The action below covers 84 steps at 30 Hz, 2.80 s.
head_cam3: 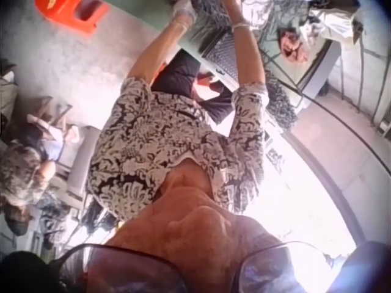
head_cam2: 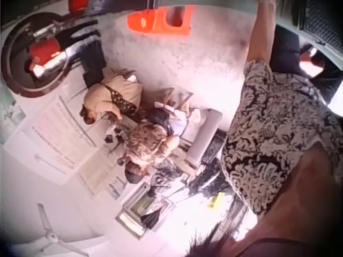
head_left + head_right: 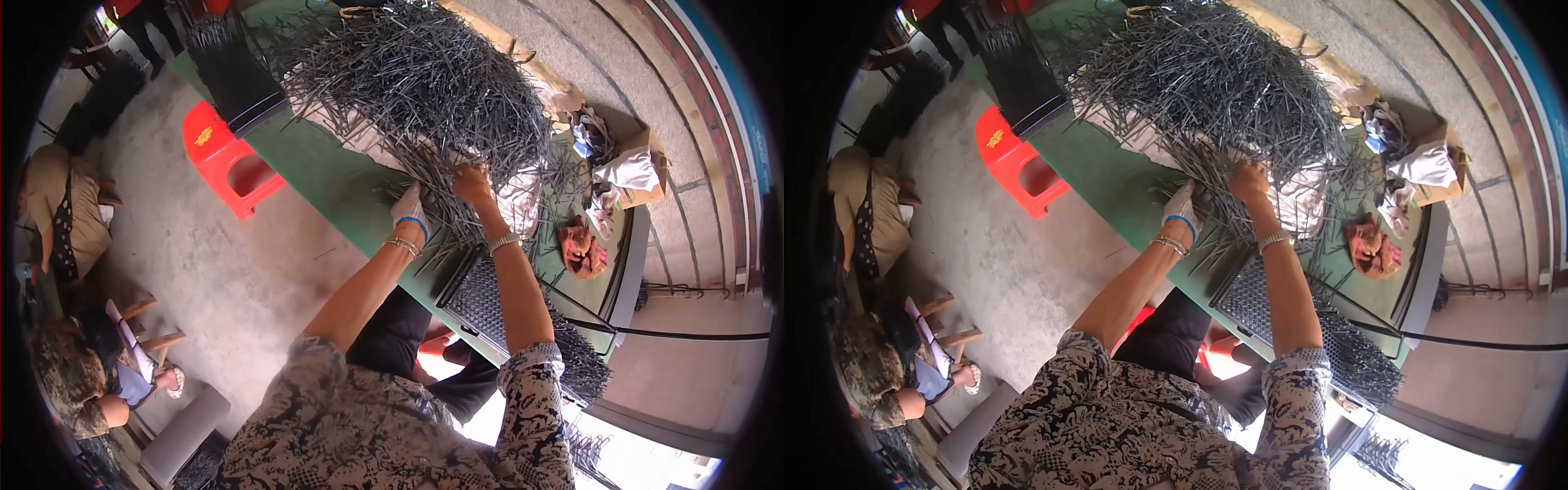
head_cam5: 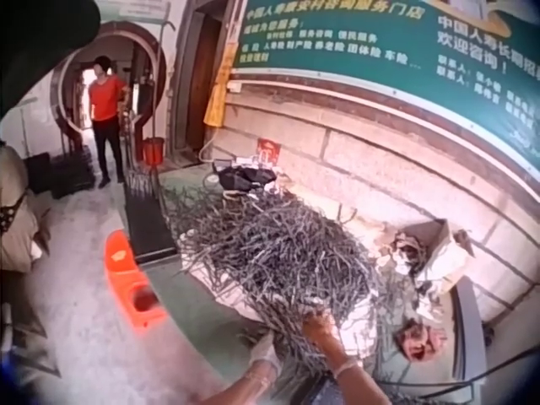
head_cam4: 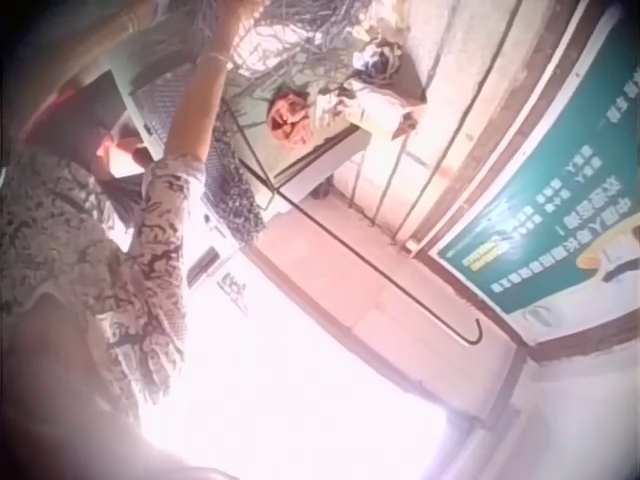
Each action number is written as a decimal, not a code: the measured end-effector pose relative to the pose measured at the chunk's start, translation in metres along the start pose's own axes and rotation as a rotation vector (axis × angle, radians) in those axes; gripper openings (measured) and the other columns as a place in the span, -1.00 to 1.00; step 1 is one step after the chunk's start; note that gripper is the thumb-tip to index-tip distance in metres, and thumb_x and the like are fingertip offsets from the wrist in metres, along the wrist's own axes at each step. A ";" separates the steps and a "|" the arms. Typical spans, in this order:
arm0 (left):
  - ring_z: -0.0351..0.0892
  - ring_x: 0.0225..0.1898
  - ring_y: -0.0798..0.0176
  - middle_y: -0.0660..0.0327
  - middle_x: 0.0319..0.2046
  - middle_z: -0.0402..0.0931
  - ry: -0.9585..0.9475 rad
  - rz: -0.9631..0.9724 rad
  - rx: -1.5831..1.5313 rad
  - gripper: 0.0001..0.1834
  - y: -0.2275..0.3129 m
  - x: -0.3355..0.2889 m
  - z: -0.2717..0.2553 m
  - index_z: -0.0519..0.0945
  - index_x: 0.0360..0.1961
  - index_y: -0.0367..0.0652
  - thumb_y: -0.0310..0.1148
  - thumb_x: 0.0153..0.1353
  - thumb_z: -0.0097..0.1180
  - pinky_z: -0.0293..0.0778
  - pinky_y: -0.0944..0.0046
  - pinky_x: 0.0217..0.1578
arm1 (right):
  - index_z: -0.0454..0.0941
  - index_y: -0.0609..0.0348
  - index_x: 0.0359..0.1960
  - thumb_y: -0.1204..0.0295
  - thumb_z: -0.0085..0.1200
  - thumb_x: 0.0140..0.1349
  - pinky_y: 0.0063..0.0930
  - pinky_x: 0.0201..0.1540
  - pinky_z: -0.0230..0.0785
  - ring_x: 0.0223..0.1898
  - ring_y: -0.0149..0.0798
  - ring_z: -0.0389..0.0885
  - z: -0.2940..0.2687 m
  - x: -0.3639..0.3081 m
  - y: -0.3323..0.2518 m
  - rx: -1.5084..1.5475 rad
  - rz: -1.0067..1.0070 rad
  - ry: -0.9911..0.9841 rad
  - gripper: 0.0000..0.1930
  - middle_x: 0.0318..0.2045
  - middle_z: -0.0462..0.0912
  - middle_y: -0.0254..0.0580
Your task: Inserting metal wire spikes into plastic strips to assemble bird deterrents.
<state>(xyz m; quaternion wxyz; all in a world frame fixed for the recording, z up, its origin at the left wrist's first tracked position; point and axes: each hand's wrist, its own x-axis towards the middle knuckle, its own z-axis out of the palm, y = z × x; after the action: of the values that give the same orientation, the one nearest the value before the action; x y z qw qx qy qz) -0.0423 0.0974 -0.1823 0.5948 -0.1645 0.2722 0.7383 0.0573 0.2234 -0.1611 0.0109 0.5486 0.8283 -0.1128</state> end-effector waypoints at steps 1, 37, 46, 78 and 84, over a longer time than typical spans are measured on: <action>0.60 -0.47 0.32 0.25 -0.36 0.64 0.033 0.002 -0.028 -0.83 -0.010 -0.001 0.008 0.61 -0.25 -0.15 -0.30 0.30 0.07 0.52 0.32 -0.49 | 0.51 0.05 -0.01 0.29 -0.07 0.12 -0.01 0.10 0.34 0.01 0.30 0.49 0.005 0.005 0.017 -0.052 -0.094 -0.035 -0.62 0.01 0.46 0.36; 0.52 -0.29 0.35 0.26 -0.32 0.56 -0.327 -0.018 -0.039 -0.82 0.034 -0.035 0.080 0.60 -0.26 -0.09 -0.21 0.29 0.13 0.50 0.31 -0.15 | 0.55 0.23 -0.19 0.45 0.00 0.23 -0.09 -0.24 0.44 -0.31 0.16 0.57 -0.089 -0.080 -0.078 0.369 -0.594 0.504 -0.82 -0.38 0.61 0.08; 0.54 -0.52 0.20 0.24 -0.54 0.51 -0.377 -0.079 -0.133 -0.81 0.056 -0.014 0.083 0.50 -0.38 -0.12 -0.27 0.33 0.02 0.60 0.12 -0.42 | 0.45 0.28 0.13 0.14 0.10 0.30 -0.40 0.09 0.36 0.02 -0.20 0.56 -0.142 -0.091 -0.046 0.753 -0.234 -0.005 -0.49 -0.03 0.62 0.03; 0.54 -0.45 0.02 0.06 -0.57 0.48 -0.328 -0.079 -0.209 -0.62 0.055 0.017 0.078 0.40 -0.58 -0.18 -0.16 0.26 0.13 0.60 -0.07 -0.24 | 0.55 0.28 -0.31 0.45 0.12 0.25 -0.59 -0.44 0.38 -0.53 -0.49 0.51 -0.121 -0.088 0.034 0.809 -0.247 -0.259 -0.88 -0.55 0.57 -0.34; 0.56 -0.51 0.18 0.22 -0.62 0.40 -0.335 0.098 -0.195 -0.75 0.061 0.009 0.077 0.46 -0.48 -0.17 -0.29 0.21 0.22 0.62 0.07 -0.49 | 0.60 0.30 -0.31 0.39 0.07 0.26 -0.56 -0.39 0.40 -0.48 -0.45 0.54 -0.103 -0.073 0.095 0.729 -0.107 -0.214 -0.81 -0.52 0.61 -0.23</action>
<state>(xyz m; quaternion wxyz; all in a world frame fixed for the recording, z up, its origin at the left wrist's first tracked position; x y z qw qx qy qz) -0.0976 0.1416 -0.1130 0.5764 -0.0828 0.1040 0.8063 0.1834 0.2130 -0.0672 -0.1043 0.4577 0.7554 -0.4571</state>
